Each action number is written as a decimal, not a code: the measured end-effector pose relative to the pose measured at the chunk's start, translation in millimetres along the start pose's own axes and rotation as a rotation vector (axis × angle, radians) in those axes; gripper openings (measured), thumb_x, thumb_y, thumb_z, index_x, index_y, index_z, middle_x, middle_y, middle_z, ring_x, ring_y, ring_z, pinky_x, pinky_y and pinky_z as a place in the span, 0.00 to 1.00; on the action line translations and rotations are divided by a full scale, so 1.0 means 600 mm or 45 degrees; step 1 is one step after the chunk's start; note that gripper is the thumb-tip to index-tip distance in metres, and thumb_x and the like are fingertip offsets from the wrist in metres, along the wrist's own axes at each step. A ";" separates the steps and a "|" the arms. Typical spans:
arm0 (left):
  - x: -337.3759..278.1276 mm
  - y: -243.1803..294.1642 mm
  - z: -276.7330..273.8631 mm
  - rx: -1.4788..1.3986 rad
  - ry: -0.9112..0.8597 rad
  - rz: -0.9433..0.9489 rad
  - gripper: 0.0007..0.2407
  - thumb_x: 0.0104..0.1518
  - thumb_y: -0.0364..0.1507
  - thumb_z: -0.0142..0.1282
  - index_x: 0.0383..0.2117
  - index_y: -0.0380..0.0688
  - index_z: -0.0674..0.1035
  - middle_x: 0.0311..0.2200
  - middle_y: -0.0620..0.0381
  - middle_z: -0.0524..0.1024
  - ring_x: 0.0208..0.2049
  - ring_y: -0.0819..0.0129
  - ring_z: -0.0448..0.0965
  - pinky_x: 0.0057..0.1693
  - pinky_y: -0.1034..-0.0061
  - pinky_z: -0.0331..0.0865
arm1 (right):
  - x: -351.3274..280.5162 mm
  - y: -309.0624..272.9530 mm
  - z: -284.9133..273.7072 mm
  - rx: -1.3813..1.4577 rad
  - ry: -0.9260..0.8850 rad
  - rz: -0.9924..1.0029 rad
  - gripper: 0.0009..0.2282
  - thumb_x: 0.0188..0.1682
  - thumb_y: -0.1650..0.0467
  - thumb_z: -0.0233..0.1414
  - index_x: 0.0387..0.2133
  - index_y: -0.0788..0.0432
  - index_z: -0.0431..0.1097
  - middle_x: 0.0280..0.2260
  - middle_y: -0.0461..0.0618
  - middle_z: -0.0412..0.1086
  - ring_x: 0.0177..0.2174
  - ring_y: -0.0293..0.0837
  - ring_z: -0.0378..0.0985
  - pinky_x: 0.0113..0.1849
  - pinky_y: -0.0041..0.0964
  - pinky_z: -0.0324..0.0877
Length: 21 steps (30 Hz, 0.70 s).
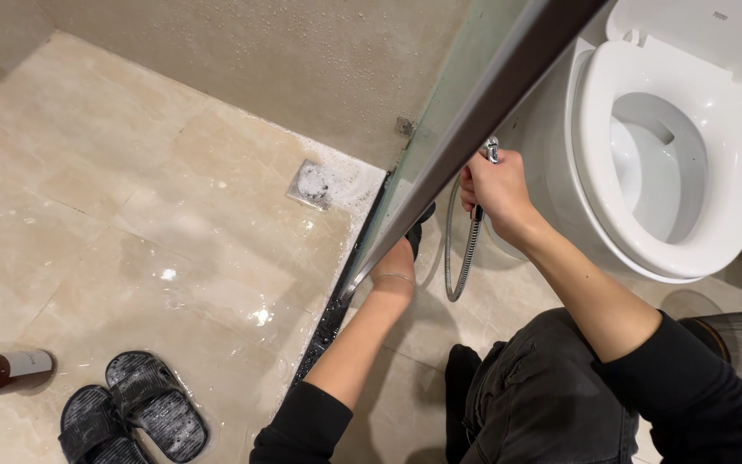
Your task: The person rinses a pair of black slippers using a handheld shower head in a bathroom. They hold each slipper under the water stream, turning them to rinse both the top and bottom surfaces.
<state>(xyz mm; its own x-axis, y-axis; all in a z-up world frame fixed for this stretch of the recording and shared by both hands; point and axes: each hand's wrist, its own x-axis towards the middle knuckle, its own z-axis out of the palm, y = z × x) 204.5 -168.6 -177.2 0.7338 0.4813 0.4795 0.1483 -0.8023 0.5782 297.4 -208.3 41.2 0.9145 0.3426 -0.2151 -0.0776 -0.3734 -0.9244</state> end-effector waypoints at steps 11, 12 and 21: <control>0.004 0.015 0.008 -0.091 0.124 0.033 0.14 0.58 0.33 0.48 0.42 0.38 0.82 0.40 0.41 0.82 0.44 0.44 0.81 0.56 0.61 0.72 | 0.012 0.019 0.018 0.057 -0.014 -0.028 0.15 0.47 0.70 0.51 0.12 0.59 0.61 0.11 0.46 0.50 0.12 0.37 0.54 0.18 0.37 0.64; 0.008 0.015 0.010 -0.102 0.143 0.033 0.14 0.58 0.33 0.48 0.42 0.38 0.82 0.40 0.41 0.82 0.45 0.44 0.81 0.57 0.61 0.71 | 0.012 0.020 0.021 0.056 0.005 -0.032 0.14 0.47 0.71 0.50 0.11 0.59 0.61 0.11 0.47 0.51 0.12 0.37 0.55 0.17 0.37 0.63; 0.013 0.012 0.030 0.009 0.403 -0.152 0.16 0.59 0.36 0.46 0.39 0.41 0.84 0.41 0.42 0.82 0.47 0.44 0.80 0.60 0.61 0.69 | 0.015 0.041 0.024 -0.140 0.095 -0.262 0.08 0.37 0.77 0.50 0.15 0.52 0.60 0.14 0.46 0.60 0.16 0.37 0.66 0.16 0.36 0.62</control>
<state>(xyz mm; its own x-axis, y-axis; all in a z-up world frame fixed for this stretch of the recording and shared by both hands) 223.4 -177.1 -181.0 0.4686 0.6570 0.5905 0.2264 -0.7355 0.6386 297.9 -201.9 12.2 0.9337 0.3582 0.0018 0.1532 -0.3950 -0.9058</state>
